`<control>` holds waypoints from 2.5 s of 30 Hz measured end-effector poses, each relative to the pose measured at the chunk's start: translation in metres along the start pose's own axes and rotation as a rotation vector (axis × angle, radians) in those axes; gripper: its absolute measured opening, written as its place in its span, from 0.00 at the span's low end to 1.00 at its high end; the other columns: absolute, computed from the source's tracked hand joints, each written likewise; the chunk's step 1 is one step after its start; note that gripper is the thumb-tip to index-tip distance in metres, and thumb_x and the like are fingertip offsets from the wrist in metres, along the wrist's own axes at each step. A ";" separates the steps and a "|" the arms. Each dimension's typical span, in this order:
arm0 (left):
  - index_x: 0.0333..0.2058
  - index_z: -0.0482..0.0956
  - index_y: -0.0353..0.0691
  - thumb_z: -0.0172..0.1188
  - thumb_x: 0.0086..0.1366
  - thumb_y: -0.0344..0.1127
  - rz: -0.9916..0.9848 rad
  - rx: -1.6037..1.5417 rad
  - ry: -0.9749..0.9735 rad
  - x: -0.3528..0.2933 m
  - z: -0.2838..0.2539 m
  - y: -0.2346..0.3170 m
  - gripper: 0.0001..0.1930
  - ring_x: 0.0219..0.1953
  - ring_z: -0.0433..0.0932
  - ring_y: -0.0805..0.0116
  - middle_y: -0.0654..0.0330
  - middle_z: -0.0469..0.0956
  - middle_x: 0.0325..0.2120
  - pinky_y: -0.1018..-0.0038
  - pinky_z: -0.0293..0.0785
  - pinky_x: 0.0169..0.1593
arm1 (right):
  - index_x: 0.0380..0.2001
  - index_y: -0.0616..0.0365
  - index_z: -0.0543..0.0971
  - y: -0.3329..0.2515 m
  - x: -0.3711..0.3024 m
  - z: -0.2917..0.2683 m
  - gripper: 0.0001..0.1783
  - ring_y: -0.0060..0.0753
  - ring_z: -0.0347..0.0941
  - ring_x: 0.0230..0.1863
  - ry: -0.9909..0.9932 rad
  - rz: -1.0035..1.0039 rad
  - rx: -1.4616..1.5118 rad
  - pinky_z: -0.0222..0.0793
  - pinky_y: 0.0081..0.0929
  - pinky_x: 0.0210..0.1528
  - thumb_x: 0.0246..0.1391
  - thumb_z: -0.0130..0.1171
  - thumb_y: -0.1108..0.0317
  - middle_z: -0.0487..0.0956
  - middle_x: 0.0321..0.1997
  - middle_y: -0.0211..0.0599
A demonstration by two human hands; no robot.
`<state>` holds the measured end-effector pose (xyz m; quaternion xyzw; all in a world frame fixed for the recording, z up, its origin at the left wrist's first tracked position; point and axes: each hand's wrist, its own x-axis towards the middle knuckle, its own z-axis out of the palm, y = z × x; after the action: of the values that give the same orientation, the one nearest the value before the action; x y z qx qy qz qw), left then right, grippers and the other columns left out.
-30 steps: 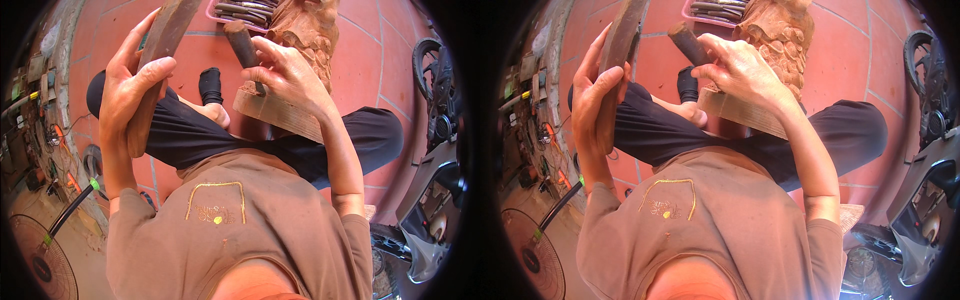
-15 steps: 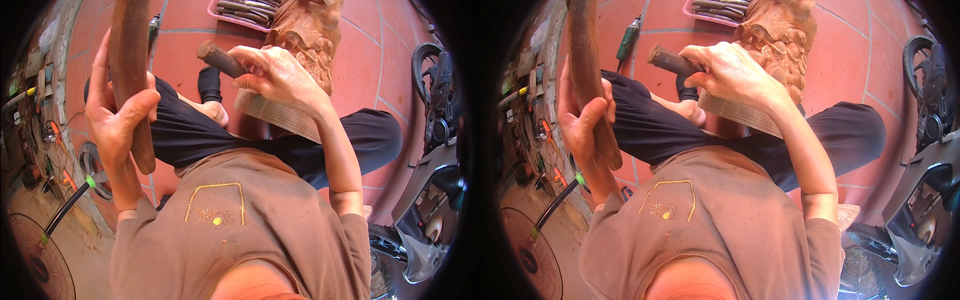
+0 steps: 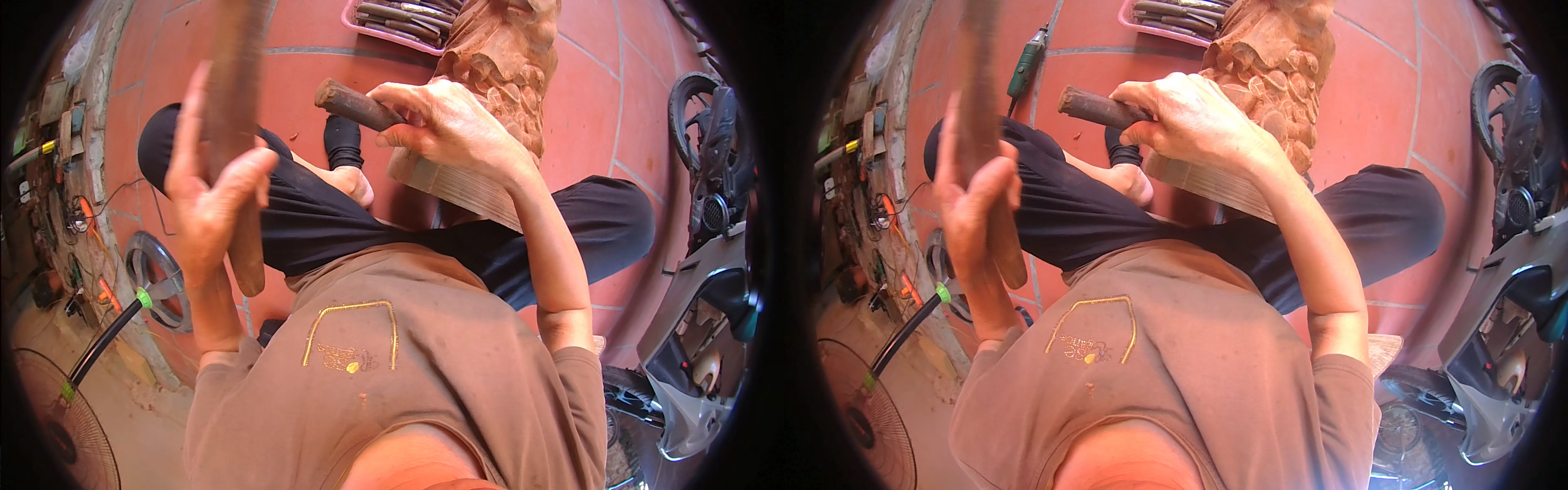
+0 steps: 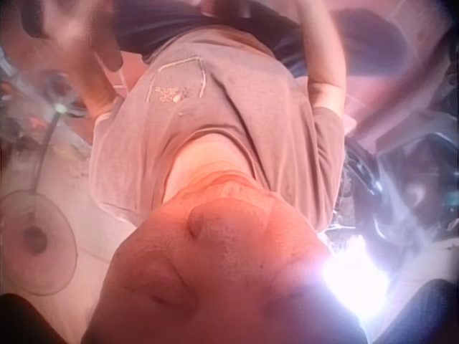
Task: The person sits cross-legged on the floor and carves a wooden block using a chisel and mallet. They repeatedly strike the chisel to shape the wood, occasionally adjusting their grip and the wood's orientation.
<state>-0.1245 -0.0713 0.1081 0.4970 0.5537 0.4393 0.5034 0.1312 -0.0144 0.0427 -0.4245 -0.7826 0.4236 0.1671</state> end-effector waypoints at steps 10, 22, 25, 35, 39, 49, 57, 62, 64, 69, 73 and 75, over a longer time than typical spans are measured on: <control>0.72 0.58 0.40 0.70 0.59 0.32 -0.184 -0.008 -0.081 0.007 -0.014 -0.025 0.44 0.28 0.76 0.77 0.58 0.80 0.37 0.82 0.70 0.29 | 0.50 0.55 0.78 0.023 0.003 -0.012 0.21 0.54 0.81 0.36 0.313 -0.078 -0.207 0.76 0.46 0.38 0.53 0.69 0.64 0.82 0.30 0.48; 0.73 0.56 0.40 0.71 0.56 0.34 -0.119 -0.034 -0.108 0.000 -0.004 -0.029 0.48 0.35 0.80 0.75 0.58 0.82 0.37 0.79 0.74 0.36 | 0.52 0.55 0.75 0.007 0.002 0.004 0.23 0.44 0.82 0.31 0.172 -0.006 0.014 0.76 0.35 0.35 0.55 0.69 0.64 0.83 0.32 0.45; 0.73 0.56 0.40 0.71 0.55 0.33 -0.098 -0.040 -0.080 -0.001 -0.001 -0.029 0.49 0.35 0.80 0.76 0.58 0.82 0.38 0.80 0.73 0.36 | 0.55 0.56 0.75 0.008 0.004 0.006 0.25 0.39 0.82 0.28 0.105 0.006 -0.017 0.77 0.31 0.33 0.55 0.70 0.66 0.84 0.34 0.44; 0.72 0.57 0.38 0.70 0.56 0.31 -0.051 -0.092 -0.012 -0.003 -0.004 -0.017 0.46 0.27 0.76 0.79 0.61 0.79 0.32 0.83 0.69 0.30 | 0.49 0.56 0.78 0.006 0.010 0.004 0.22 0.52 0.81 0.34 0.010 0.022 -0.002 0.73 0.42 0.37 0.54 0.69 0.58 0.82 0.28 0.45; 0.71 0.58 0.34 0.67 0.54 0.35 -0.064 -0.015 0.070 -0.005 0.000 -0.013 0.46 0.22 0.73 0.78 0.58 0.77 0.31 0.84 0.68 0.25 | 0.48 0.56 0.78 0.011 0.013 0.006 0.22 0.53 0.80 0.34 0.002 -0.001 -0.036 0.73 0.44 0.36 0.54 0.69 0.58 0.82 0.29 0.45; 0.72 0.58 0.37 0.67 0.58 0.29 -0.219 -0.073 -0.050 -0.008 -0.018 -0.018 0.44 0.28 0.75 0.79 0.54 0.80 0.47 0.83 0.69 0.27 | 0.49 0.55 0.77 0.010 0.012 0.013 0.21 0.52 0.80 0.34 -0.015 0.026 -0.061 0.72 0.44 0.37 0.55 0.68 0.59 0.82 0.29 0.45; 0.73 0.57 0.41 0.66 0.61 0.30 -0.205 0.092 -0.142 -0.002 -0.010 -0.036 0.42 0.20 0.72 0.77 0.59 0.78 0.35 0.82 0.68 0.24 | 0.48 0.57 0.76 0.015 0.014 0.015 0.20 0.56 0.80 0.37 -0.004 0.027 -0.058 0.73 0.45 0.39 0.56 0.67 0.60 0.82 0.31 0.50; 0.73 0.56 0.41 0.64 0.63 0.31 -0.252 -0.172 -0.088 0.009 -0.025 -0.041 0.41 0.18 0.72 0.77 0.61 0.75 0.26 0.81 0.67 0.22 | 0.48 0.58 0.75 0.025 0.010 0.003 0.20 0.56 0.80 0.38 0.160 0.068 0.008 0.74 0.46 0.39 0.57 0.67 0.62 0.81 0.34 0.53; 0.73 0.56 0.40 0.65 0.64 0.32 -0.243 -0.228 -0.070 0.010 -0.026 -0.043 0.41 0.17 0.72 0.77 0.62 0.74 0.25 0.81 0.68 0.21 | 0.49 0.58 0.76 0.033 0.011 -0.002 0.20 0.56 0.81 0.36 0.243 0.012 -0.184 0.74 0.46 0.38 0.56 0.68 0.62 0.82 0.34 0.52; 0.73 0.56 0.40 0.67 0.63 0.32 -0.241 -0.209 -0.106 0.006 -0.023 -0.043 0.42 0.19 0.73 0.78 0.60 0.77 0.28 0.82 0.68 0.23 | 0.54 0.59 0.75 0.028 0.009 -0.024 0.23 0.32 0.81 0.35 0.284 0.171 -0.005 0.76 0.31 0.38 0.59 0.68 0.63 0.85 0.36 0.42; 0.73 0.57 0.39 0.69 0.61 0.33 -0.245 -0.163 -0.119 0.007 -0.012 -0.040 0.43 0.22 0.73 0.79 0.58 0.79 0.34 0.82 0.69 0.25 | 0.50 0.60 0.74 0.021 0.010 -0.008 0.23 0.42 0.83 0.33 0.282 0.099 0.105 0.78 0.37 0.38 0.55 0.68 0.63 0.85 0.34 0.45; 0.72 0.57 0.39 0.69 0.61 0.33 -0.231 -0.176 -0.135 0.007 -0.007 -0.039 0.43 0.23 0.74 0.79 0.57 0.79 0.37 0.82 0.69 0.25 | 0.51 0.58 0.71 0.027 0.011 0.002 0.25 0.44 0.83 0.34 0.252 0.062 0.051 0.79 0.37 0.40 0.54 0.69 0.63 0.85 0.36 0.46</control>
<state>-0.1357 -0.0687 0.0693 0.4122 0.5315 0.3910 0.6282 0.1376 0.0015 0.0192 -0.4940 -0.7310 0.3914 0.2616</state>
